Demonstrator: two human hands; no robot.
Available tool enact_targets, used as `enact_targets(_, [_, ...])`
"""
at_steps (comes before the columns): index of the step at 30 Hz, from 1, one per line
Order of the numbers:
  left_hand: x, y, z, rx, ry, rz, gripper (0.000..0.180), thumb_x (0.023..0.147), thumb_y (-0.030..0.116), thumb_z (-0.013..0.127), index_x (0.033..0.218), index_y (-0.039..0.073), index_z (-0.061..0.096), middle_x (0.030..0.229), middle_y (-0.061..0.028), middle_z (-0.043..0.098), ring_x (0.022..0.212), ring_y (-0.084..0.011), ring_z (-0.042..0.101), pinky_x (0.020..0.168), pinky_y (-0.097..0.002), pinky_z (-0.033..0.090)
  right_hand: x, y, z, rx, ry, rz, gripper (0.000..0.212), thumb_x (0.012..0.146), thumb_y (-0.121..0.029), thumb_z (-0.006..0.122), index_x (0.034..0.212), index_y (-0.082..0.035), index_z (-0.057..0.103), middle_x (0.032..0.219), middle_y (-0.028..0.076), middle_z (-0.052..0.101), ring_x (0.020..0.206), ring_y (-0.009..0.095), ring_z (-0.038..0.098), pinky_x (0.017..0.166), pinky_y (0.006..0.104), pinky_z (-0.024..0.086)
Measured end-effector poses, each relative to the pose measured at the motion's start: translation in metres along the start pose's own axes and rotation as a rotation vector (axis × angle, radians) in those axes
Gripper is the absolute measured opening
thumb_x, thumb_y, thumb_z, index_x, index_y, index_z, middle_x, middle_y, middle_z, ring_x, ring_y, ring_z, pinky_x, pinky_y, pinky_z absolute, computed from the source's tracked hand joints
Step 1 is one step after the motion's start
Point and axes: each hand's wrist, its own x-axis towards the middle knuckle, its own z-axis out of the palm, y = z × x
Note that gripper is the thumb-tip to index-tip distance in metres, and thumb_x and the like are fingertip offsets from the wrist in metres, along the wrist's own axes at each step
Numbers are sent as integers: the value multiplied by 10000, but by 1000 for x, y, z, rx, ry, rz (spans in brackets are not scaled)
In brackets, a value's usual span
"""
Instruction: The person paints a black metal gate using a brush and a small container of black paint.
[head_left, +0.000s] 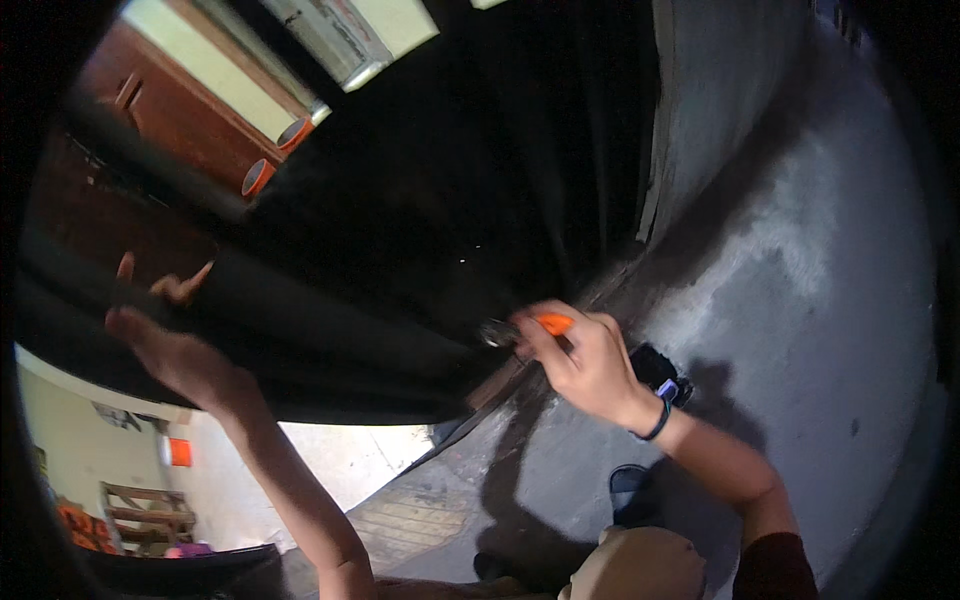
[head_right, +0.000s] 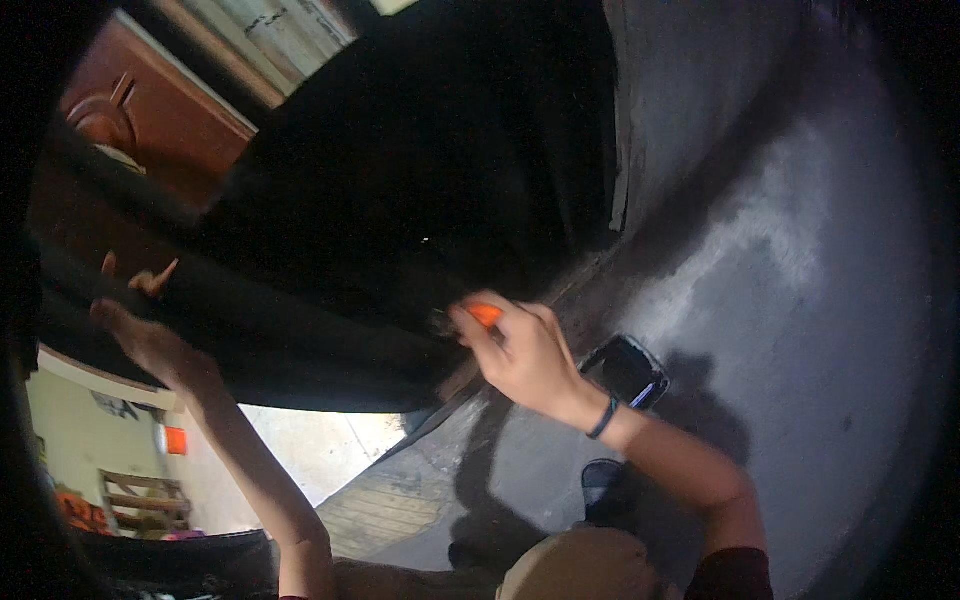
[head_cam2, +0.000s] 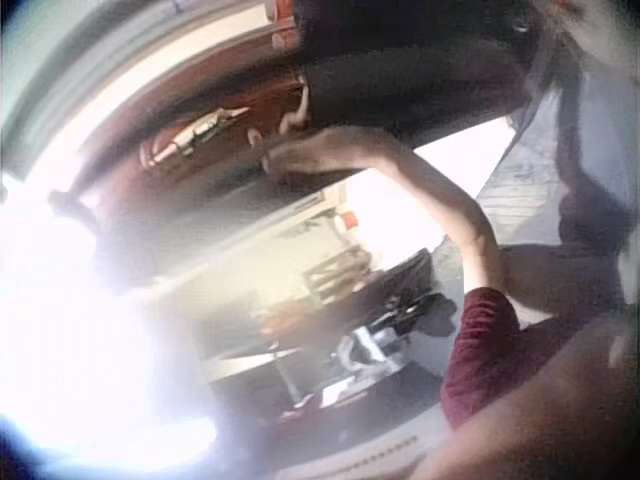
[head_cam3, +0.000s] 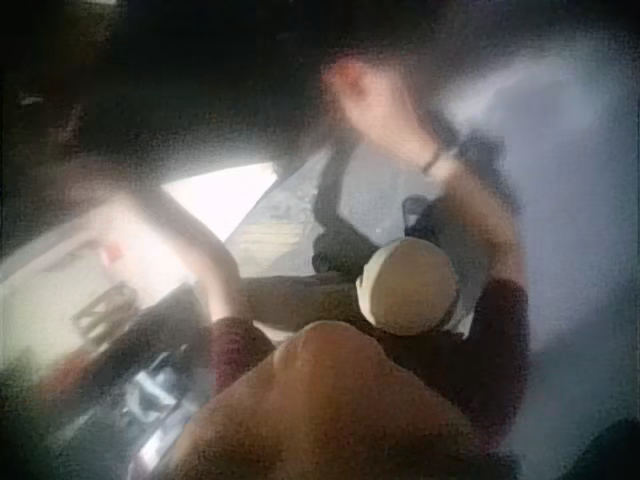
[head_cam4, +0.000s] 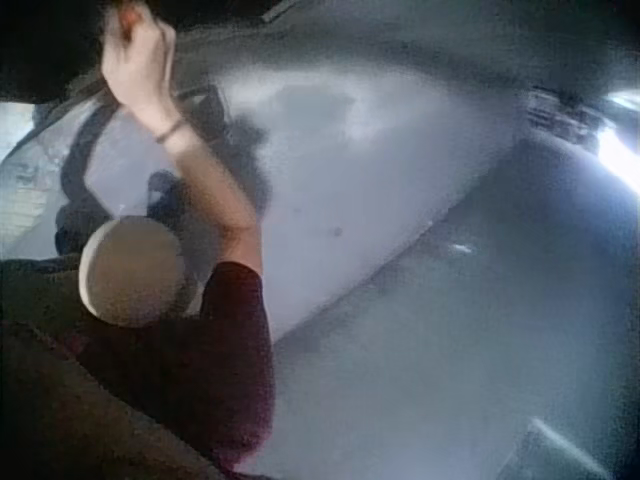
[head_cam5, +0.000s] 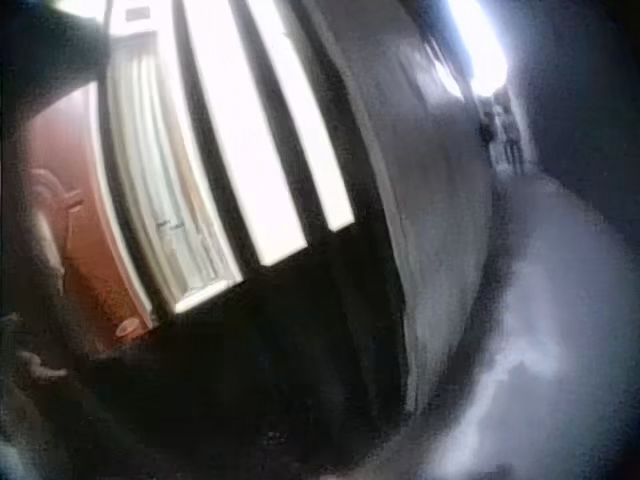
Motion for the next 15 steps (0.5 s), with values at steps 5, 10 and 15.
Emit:
enact_targets(5, [2,-2,-8,-59,88,-40,779,1156,683,157,1534,114,532,904,-25,595,943,-139,645,1076,-431,579,59,-6,8,516,-80,-181,281,1113,-236,681,1248,0,757,1096,178,817,927,237,833,699,299,668])
enact_targets(10, [15,3,-20,-155,-310,-6,867,1115,758,187,1583,86,471,1168,-125,641,1152,-224,662,1189,-493,532,46,36,19,807,-61,-142,312,1146,-241,618,1337,-6,691,1200,181,788,1001,251,823,744,314,695])
enact_targets(15, [-1,2,-17,252,221,-52,845,1142,681,96,1652,61,359,1495,-267,591,1414,-319,618,1221,-532,519,-20,120,16,688,-113,313,311,1148,-274,624,1250,-18,769,1044,144,834,975,199,818,796,317,646])
